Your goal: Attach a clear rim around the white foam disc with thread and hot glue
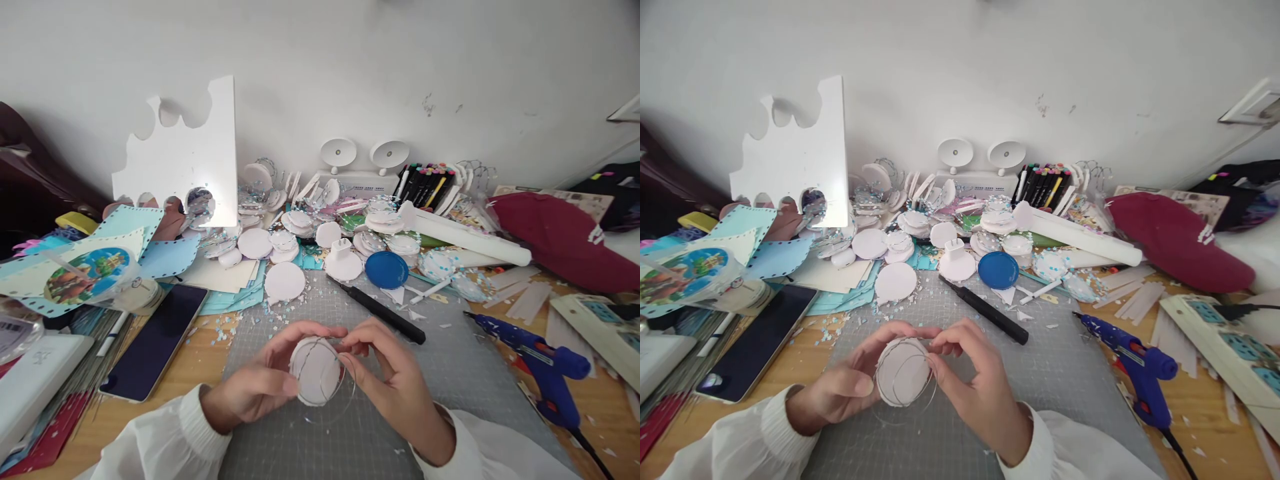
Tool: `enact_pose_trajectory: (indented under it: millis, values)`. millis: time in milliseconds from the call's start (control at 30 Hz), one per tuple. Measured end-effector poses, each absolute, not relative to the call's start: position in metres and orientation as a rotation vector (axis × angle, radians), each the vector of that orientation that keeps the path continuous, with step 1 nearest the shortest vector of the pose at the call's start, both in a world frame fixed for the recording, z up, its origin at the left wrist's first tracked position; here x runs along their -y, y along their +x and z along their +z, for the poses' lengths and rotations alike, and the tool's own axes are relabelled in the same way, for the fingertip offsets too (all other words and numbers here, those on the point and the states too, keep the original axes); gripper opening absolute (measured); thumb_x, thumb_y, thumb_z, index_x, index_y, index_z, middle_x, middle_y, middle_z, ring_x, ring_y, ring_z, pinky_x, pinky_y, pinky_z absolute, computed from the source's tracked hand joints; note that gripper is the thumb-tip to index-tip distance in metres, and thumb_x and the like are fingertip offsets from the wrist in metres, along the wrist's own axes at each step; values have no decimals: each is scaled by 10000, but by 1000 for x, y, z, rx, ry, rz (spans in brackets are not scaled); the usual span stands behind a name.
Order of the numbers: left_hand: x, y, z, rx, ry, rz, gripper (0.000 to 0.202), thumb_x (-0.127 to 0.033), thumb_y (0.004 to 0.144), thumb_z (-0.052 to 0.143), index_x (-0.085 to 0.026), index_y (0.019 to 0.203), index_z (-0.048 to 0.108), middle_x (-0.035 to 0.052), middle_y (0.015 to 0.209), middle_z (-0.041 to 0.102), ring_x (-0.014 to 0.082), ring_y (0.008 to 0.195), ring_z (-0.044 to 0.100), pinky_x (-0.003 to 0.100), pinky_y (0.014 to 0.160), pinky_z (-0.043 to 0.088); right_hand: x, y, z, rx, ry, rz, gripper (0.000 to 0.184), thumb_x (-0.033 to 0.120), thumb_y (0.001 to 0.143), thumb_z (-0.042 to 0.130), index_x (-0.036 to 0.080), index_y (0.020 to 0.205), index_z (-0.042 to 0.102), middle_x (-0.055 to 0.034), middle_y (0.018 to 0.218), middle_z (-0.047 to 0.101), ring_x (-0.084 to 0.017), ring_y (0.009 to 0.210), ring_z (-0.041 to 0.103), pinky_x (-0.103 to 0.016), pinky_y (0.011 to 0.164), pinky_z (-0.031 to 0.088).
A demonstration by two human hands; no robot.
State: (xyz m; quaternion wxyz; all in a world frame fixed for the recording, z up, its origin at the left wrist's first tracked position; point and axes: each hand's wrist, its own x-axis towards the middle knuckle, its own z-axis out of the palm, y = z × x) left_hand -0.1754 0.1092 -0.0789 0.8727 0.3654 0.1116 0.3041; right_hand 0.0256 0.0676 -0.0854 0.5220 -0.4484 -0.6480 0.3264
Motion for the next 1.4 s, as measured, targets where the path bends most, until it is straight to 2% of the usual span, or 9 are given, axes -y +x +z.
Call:
enact_pose_trajectory:
  millis: [133, 233, 367, 467, 567, 767, 967, 1167, 1400]
  values:
    - [-110, -175, -80, -245, 785, 610, 593, -171, 684, 711, -232, 1263, 596, 72, 1366, 556, 193, 1100, 574, 258, 862, 460, -69, 27, -83, 1461, -1065, 944, 36, 215, 874, 657, 236, 872, 628, 5, 815, 576, -133, 734, 546, -244, 669, 468]
    - [-113, -175, -81, -287, 887, 625, 602, -223, 715, 699, -226, 1299, 553, 97, 1398, 515, 244, 1190, 525, 313, 923, 440, -70, 27, -84, 1349, -1073, 1114, 48, 256, 889, 638, 233, 861, 607, 12, 818, 569, -115, 703, 554, -215, 633, 471]
    - [-120, -180, -78, -430, 1240, 761, 413, -283, 832, 642, -238, 1236, 572, 115, 1451, 449, 294, 1324, 412, 401, 1040, 361, -70, 27, -86, 1294, -1142, 1255, 98, 293, 891, 629, 224, 844, 579, 23, 773, 561, -102, 644, 537, -199, 578, 446]
    - [-121, -185, -70, -565, 1657, 849, 192, -220, 871, 616, -214, 1061, 643, 103, 1256, 551, 260, 1234, 471, 395, 1038, 352, -70, 27, -87, 1315, -1173, 1269, 114, 295, 884, 627, 219, 823, 568, 27, 732, 555, -105, 628, 531, -204, 564, 434]
    - [-119, -186, -63, -657, 1991, 863, 79, -141, 870, 598, -179, 916, 650, 66, 1004, 585, 189, 991, 544, 324, 906, 409, -70, 27, -84, 1379, -1202, 1227, 105, 264, 869, 617, 215, 795, 563, 28, 704, 555, -109, 620, 529, -207, 561, 435]
    - [-115, -181, -66, -731, 1997, 788, 212, -164, 944, 500, -141, 757, 596, 44, 823, 568, 133, 780, 537, 242, 709, 431, -70, 27, -83, 1456, -1225, 1136, 49, 245, 855, 625, 215, 832, 592, 19, 730, 598, -117, 651, 575, -207, 594, 474]
    - [-113, -179, -67, -682, 1823, 760, 265, -222, 966, 488, -136, 776, 652, 59, 817, 595, 154, 809, 562, 256, 748, 449, -71, 28, -84, 1574, -1210, 984, 100, 265, 891, 602, 204, 847, 668, -10, 737, 635, -136, 654, 596, -232, 591, 475]
    - [-113, -178, -65, -732, 1703, 748, 212, -266, 962, 516, -164, 967, 702, 69, 900, 650, 178, 867, 581, 275, 791, 436, -70, 29, -78, 1694, -1151, 906, 140, 249, 921, 573, 197, 852, 684, -20, 718, 625, -145, 655, 574, -251, 588, 440]
    - [-114, -179, -67, -767, 1513, 693, 225, -313, 929, 578, -184, 884, 757, 46, 818, 629, 178, 845, 549, 278, 798, 398, -68, 26, -77, 1622, -1149, 987, 187, 267, 924, 559, 187, 806, 681, -13, 676, 582, -131, 597, 537, -245, 542, 428]
